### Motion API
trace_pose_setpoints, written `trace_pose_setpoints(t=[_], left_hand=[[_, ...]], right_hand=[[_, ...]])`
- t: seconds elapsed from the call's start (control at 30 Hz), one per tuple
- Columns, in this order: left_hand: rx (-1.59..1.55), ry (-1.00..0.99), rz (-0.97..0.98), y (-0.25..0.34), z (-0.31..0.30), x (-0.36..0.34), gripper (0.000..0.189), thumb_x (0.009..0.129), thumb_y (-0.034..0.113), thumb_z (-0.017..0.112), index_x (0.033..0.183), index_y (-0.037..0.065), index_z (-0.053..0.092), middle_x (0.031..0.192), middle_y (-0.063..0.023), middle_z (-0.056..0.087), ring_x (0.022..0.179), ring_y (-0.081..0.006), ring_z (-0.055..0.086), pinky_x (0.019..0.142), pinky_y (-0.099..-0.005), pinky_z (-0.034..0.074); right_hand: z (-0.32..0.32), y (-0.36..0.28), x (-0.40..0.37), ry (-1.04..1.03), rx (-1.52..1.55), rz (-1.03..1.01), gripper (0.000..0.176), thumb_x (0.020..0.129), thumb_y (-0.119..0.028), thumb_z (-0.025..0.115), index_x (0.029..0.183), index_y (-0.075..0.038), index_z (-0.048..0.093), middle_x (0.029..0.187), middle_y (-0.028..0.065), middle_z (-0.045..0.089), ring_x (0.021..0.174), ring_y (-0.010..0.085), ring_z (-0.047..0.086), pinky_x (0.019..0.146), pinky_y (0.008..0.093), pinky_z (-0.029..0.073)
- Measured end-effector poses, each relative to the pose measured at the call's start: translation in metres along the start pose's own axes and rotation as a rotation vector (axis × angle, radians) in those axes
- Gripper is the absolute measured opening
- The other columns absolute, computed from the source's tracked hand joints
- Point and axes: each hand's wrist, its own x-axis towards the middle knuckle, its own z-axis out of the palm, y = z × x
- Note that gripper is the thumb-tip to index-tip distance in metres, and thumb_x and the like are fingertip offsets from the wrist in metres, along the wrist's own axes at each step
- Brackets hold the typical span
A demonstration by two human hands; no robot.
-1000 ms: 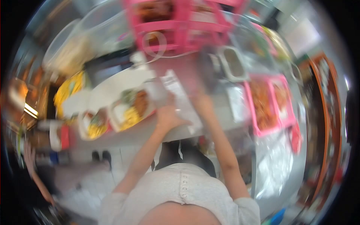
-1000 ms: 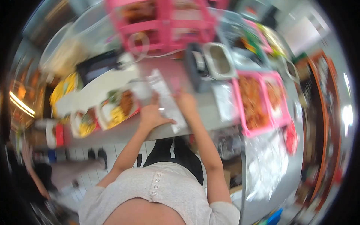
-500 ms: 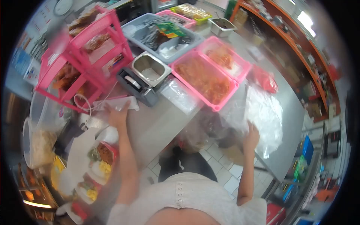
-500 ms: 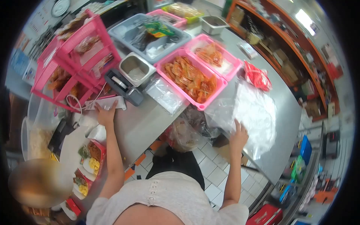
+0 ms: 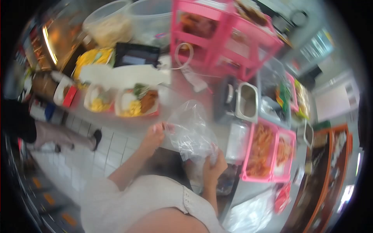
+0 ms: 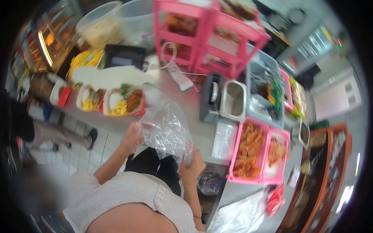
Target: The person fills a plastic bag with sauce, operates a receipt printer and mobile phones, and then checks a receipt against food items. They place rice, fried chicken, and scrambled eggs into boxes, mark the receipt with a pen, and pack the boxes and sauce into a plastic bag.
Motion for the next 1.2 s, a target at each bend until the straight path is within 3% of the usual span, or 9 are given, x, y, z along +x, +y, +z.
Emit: trace_pose_setpoints(t=[0.23,0.3,0.37,0.43,0.57,0.7,0.77,0.97,1.2], left_hand=[[0.146,0.118,0.278,0.049,0.015,-0.066,0.033,0.079,0.026,0.059,0.104,0.005,0.057,0.094,-0.0054,0.060,0.076,-0.0122,0.057,0.062,-0.0250,0.044],[0.245,0.218,0.273,0.050,0.006,-0.090,0.030,0.080,0.027,0.059,0.103,0.008,0.058,0.091,-0.0034,0.061,0.079,-0.0139,0.056,0.064,-0.0282,0.043],[1.218,0.134,0.448,0.060,-0.018,-0.111,0.031,0.074,0.033,0.065,0.093,0.009,0.061,0.083,-0.0028,0.060,0.075,-0.0211,0.058,0.060,-0.0304,0.044],[1.233,0.054,0.413,0.067,-0.019,-0.134,0.030,0.070,0.034,0.066,0.088,0.010,0.061,0.080,-0.0032,0.058,0.072,-0.0232,0.057,0.058,-0.0318,0.043],[1.145,-0.186,0.520,0.057,-0.025,-0.155,0.035,0.063,0.041,0.069,0.075,0.011,0.059,0.070,-0.0030,0.054,0.065,-0.0248,0.057,0.052,-0.0343,0.041],[1.276,-0.064,0.867,0.053,-0.050,-0.164,0.036,0.059,0.040,0.072,0.076,0.010,0.060,0.067,-0.0033,0.055,0.059,-0.0245,0.055,0.050,-0.0316,0.041],[1.224,0.132,0.813,0.067,-0.051,-0.169,0.035,0.059,0.033,0.075,0.079,0.008,0.061,0.064,-0.0038,0.055,0.057,-0.0220,0.054,0.051,-0.0288,0.042],[0.477,0.837,0.386,0.029,-0.113,-0.118,0.026,0.066,0.016,0.074,0.084,0.004,0.060,0.069,-0.0031,0.058,0.060,-0.0078,0.051,0.054,-0.0236,0.040],[0.889,1.065,0.444,0.009,-0.146,-0.028,0.017,0.075,0.016,0.063,0.088,0.005,0.060,0.074,-0.0070,0.060,0.068,-0.0206,0.059,0.059,-0.0295,0.044]], right_hand=[[0.059,-0.006,-0.023,-0.225,0.138,-0.512,0.044,0.065,-0.004,0.063,0.108,-0.001,0.053,0.098,0.0205,0.050,0.088,0.0363,0.051,0.072,0.0368,0.043],[0.050,-0.036,-0.015,-1.179,0.235,-0.509,0.049,0.067,-0.013,0.068,0.111,-0.002,0.050,0.108,0.0214,0.048,0.097,0.0346,0.050,0.077,0.0350,0.042],[0.044,-0.026,0.004,-1.375,0.334,-0.622,0.053,0.068,-0.019,0.070,0.113,-0.004,0.048,0.113,0.0234,0.047,0.103,0.0321,0.049,0.082,0.0349,0.042],[0.031,-0.023,0.023,-1.595,0.326,-0.239,0.066,0.065,-0.021,0.072,0.121,-0.006,0.041,0.122,0.0227,0.041,0.109,0.0320,0.046,0.086,0.0344,0.040],[0.066,-0.071,0.016,-0.701,0.828,-0.350,0.061,0.062,-0.023,0.074,0.114,-0.005,0.049,0.110,0.0178,0.053,0.098,0.0300,0.054,0.081,0.0339,0.044],[0.143,0.002,-0.065,-1.710,-0.019,-0.703,0.031,0.062,-0.008,0.063,0.092,-0.003,0.061,0.081,0.0188,0.061,0.078,0.0361,0.058,0.073,0.0415,0.044],[0.114,-0.007,-0.055,-1.642,-0.032,-0.463,0.039,0.062,-0.002,0.056,0.102,-0.003,0.058,0.089,0.0229,0.059,0.083,0.0398,0.055,0.076,0.0431,0.042],[0.026,0.026,0.069,0.059,-0.287,-0.033,0.046,0.074,-0.009,0.058,0.116,0.000,0.043,0.104,0.0237,0.054,0.091,0.0373,0.054,0.082,0.0401,0.042],[0.023,0.001,0.164,0.416,-1.014,-0.045,0.062,0.074,-0.033,0.063,0.125,-0.007,0.039,0.122,0.0141,0.047,0.108,0.0335,0.045,0.085,0.0426,0.040]])
